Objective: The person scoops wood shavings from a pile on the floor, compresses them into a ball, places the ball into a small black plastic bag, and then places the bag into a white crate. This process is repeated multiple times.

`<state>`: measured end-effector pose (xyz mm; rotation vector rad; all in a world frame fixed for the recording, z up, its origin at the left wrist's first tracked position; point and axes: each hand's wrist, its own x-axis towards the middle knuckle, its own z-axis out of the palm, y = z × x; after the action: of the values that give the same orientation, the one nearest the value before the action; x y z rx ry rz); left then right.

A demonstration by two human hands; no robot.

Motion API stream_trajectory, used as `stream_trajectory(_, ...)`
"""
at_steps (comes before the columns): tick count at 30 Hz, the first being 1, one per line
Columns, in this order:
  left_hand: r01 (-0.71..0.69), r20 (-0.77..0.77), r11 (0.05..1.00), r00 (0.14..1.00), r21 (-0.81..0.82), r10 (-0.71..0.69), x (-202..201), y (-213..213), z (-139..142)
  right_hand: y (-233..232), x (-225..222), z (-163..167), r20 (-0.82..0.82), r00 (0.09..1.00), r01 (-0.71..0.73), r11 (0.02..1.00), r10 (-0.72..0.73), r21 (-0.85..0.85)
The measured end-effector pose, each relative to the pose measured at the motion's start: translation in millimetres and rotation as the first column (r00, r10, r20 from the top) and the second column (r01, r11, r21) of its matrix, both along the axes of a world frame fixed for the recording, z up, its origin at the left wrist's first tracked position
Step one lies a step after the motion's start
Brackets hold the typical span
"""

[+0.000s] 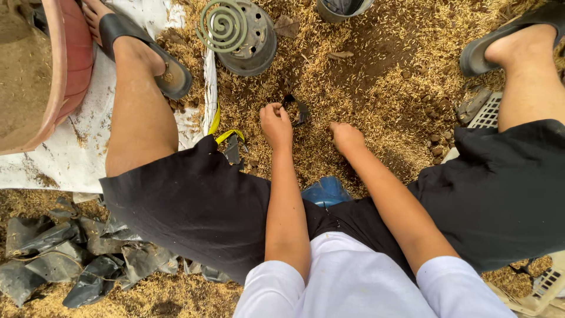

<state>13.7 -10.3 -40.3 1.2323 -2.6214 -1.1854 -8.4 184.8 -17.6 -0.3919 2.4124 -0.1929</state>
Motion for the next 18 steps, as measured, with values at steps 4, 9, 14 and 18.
stream_trajectory(4, 0.032, -0.064, 0.997, 0.998, 0.067, -0.027, 0, -1, -9, 11, -2, 3, 0.103, 0.988, -0.125, 0.989, 0.116, 0.078)
stream_trajectory(9, 0.074, 0.094, 0.986, 0.992, 0.151, -0.089, 0, -1, -13, 7, 19, -12, -0.061, 0.958, -0.272, 0.956, 0.28, 0.111)
stream_trajectory(14, 0.151, 0.32, 0.97, 0.924, 0.193, -0.207, -6, -1, -13, 6, 16, -15, -0.052, 0.952, -0.293, 0.947, 0.302, 0.132)
stream_trajectory(18, 0.205, 0.284, 0.97, 0.93, 0.127, -0.234, -3, 2, -24, 28, -70, 33, 0.173, 0.98, -0.088, 0.994, 0.098, -0.064)
